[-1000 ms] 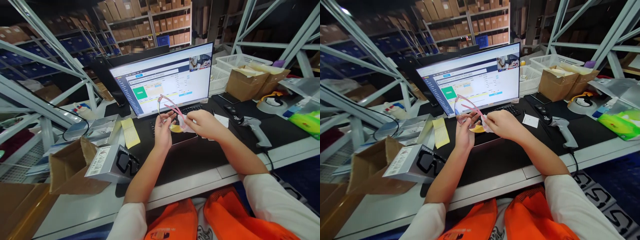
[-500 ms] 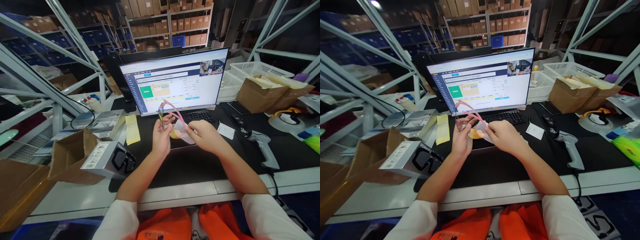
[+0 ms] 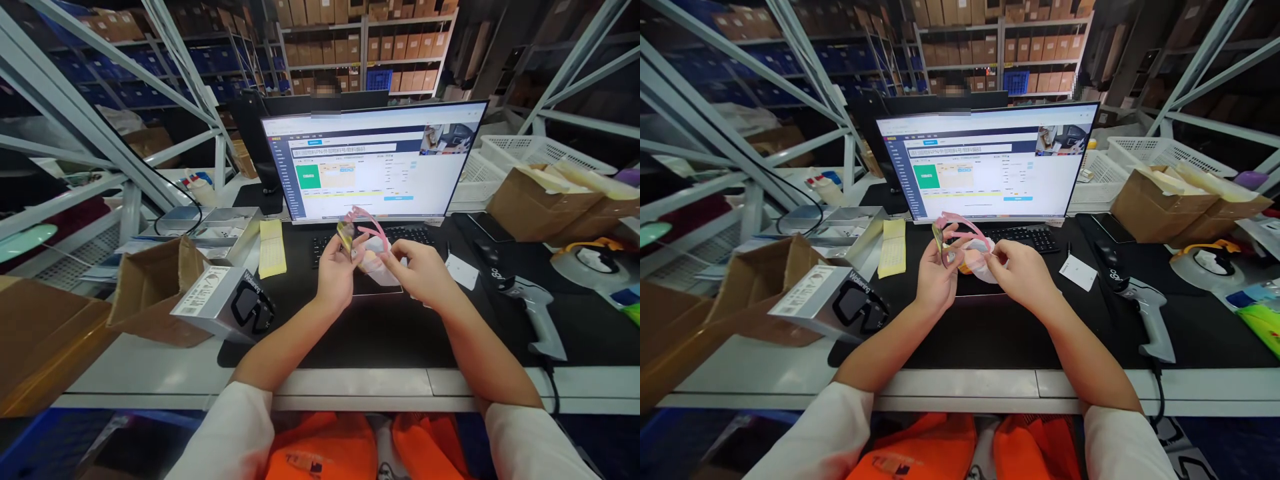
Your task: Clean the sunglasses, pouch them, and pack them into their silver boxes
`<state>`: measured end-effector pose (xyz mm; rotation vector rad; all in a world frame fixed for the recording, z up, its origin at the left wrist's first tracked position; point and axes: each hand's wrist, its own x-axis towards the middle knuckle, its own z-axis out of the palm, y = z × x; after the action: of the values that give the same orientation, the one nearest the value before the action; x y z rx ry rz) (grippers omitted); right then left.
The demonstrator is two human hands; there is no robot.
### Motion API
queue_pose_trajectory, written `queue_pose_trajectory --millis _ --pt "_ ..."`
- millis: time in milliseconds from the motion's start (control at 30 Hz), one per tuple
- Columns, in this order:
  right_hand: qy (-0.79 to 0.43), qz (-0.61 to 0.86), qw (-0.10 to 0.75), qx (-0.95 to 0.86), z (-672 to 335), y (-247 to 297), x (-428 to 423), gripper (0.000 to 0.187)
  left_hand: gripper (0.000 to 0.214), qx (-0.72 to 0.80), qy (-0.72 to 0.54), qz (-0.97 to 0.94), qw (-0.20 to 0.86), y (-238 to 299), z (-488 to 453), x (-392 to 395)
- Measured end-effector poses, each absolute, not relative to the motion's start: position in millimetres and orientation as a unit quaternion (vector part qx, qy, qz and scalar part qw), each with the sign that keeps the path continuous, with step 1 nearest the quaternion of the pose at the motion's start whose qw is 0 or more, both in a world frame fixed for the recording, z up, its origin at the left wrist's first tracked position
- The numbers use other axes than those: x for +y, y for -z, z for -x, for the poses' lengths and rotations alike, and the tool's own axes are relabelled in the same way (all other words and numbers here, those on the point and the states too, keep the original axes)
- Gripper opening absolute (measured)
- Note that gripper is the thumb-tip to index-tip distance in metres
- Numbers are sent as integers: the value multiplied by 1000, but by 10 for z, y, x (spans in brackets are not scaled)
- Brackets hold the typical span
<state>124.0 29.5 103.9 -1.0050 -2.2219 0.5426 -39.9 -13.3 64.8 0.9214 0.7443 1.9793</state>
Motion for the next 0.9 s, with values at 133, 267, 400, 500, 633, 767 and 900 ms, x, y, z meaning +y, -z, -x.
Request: queue_pose_trajectory --millis 133,267,400,500,633,767,900 --pt "-228 390 324 -831 -1205 -1025 261 24 43 306 -785 -453 293 -559 431 -148" --pt "-308 359 316 -822 -1213 -1068 243 28 43 300 -770 -491 274 -520 487 -125" --pt "-422 333 320 -780 -1375 -1159 339 31 37 261 -710 -575 310 -634 613 -162" --pt "-448 320 284 -785 -1518 -1211 422 29 34 223 -618 -683 320 -724 669 -229" --pt "-419 290 155 -846 -1567 -1229 423 23 32 201 -542 -762 290 -718 633 -252" --pt "-480 211 191 -830 -1475 -1205 371 32 30 186 -549 -766 279 -674 589 -214" --pt "-529 187 355 -748 -1408 -1173 387 41 27 193 -612 -731 235 -683 600 -194"
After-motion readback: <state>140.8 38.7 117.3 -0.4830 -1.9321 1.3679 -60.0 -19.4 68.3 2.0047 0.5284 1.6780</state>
